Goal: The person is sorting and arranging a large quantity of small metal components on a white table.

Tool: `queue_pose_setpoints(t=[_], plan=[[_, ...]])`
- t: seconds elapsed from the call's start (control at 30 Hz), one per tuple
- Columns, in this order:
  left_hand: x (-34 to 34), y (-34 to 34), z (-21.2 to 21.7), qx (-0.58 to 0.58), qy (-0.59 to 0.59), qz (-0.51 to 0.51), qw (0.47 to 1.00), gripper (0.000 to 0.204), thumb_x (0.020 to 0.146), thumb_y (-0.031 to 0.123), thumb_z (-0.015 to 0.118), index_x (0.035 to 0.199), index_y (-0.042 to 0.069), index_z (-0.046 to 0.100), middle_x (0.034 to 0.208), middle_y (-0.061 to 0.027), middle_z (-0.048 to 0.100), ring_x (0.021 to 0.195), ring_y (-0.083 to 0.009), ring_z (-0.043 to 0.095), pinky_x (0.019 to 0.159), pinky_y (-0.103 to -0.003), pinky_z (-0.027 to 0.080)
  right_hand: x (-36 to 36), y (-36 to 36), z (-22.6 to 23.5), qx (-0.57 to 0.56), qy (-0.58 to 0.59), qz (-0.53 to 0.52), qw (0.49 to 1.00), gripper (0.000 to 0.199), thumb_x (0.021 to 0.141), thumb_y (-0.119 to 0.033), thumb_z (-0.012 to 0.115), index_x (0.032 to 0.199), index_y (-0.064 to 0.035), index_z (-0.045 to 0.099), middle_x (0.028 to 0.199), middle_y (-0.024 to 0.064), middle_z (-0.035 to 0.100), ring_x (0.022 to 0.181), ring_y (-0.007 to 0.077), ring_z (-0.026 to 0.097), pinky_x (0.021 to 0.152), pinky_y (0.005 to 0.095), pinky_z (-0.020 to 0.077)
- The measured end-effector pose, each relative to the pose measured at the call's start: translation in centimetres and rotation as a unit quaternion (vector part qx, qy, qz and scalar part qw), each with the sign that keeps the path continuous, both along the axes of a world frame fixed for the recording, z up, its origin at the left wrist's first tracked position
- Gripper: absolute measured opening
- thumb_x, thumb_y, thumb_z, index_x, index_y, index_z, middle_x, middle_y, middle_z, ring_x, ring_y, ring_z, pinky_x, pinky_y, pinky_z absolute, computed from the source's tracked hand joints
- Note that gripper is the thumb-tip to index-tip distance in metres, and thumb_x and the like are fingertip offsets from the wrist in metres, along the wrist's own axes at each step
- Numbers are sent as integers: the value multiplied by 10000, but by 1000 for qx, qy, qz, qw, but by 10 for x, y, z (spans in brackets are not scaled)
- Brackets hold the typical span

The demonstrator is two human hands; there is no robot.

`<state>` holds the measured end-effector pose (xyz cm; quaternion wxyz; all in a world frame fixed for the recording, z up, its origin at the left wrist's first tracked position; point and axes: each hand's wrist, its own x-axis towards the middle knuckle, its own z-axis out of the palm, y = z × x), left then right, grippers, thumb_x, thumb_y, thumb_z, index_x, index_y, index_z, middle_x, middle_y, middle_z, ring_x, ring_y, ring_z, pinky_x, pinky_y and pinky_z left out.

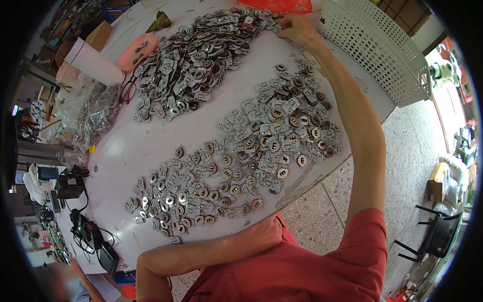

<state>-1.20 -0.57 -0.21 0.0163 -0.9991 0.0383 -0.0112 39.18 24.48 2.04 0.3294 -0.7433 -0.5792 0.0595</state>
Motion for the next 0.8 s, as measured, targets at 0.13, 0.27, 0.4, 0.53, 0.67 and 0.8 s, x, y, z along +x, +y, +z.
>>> queue_pose_setpoints(t=[0.13, 0.27, 0.4, 0.53, 0.67, 0.8], plan=[[-2, -1, -5, -14, -8, -6, 1000, 108, 716, 118, 558, 671, 44, 622, 630, -65, 582, 708, -191, 560, 797, -354, 419, -4, -13, 3, 18, 71, 40, 996, 395, 713, -128, 722, 1079, -17, 624, 926, 91, 640, 878, 187, 599, 779, 298, 476], [-2, 0, -5, 5, -27, -7, 1000, 115, 726, 123, 553, 676, 48, 624, 627, -57, 584, 661, -179, 555, 831, -342, 399, -9, -26, 10, 5, 147, 68, 987, 373, 734, -88, 700, 1093, -17, 621, 899, 69, 620, 836, 143, 577, 739, 265, 469], [-1, 1, -2, 39, -37, -9, 999, 117, 731, 129, 551, 685, 55, 629, 615, -48, 581, 647, -171, 552, 837, -341, 394, -10, -29, 16, -25, 161, 62, 985, 382, 776, -80, 665, 1148, -22, 597, 903, 43, 584, 833, 111, 547, 713, 238, 445], [0, 2, -2, 21, -1, -28, 999, 116, 725, 136, 557, 684, 60, 634, 605, -41, 578, 648, -169, 549, 839, -348, 394, -19, -21, 10, -14, 129, 60, 990, 442, 751, -169, 707, 1157, -27, 606, 941, 80, 611, 858, 139, 566, 741, 260, 452], [0, 5, 3, 12, -26, -30, 999, 117, 712, 142, 564, 677, 60, 640, 616, -49, 586, 656, -180, 545, 823, -356, 404, -28, -14, 5, 0, 83, 36, 996, 467, 696, -265, 757, 1090, -38, 651, 971, 121, 642, 907, 197, 602, 796, 305, 465], [0, 0, -2, -3, 6, -7, 1000, 115, 703, 143, 568, 676, 62, 646, 626, -61, 591, 686, -192, 547, 805, -359, 414, -32, -10, 3, -6, 6, -14, 1000, 430, 690, -278, 752, 1044, -47, 671, 956, 110, 650, 913, 203, 607, 808, 314, 466]])
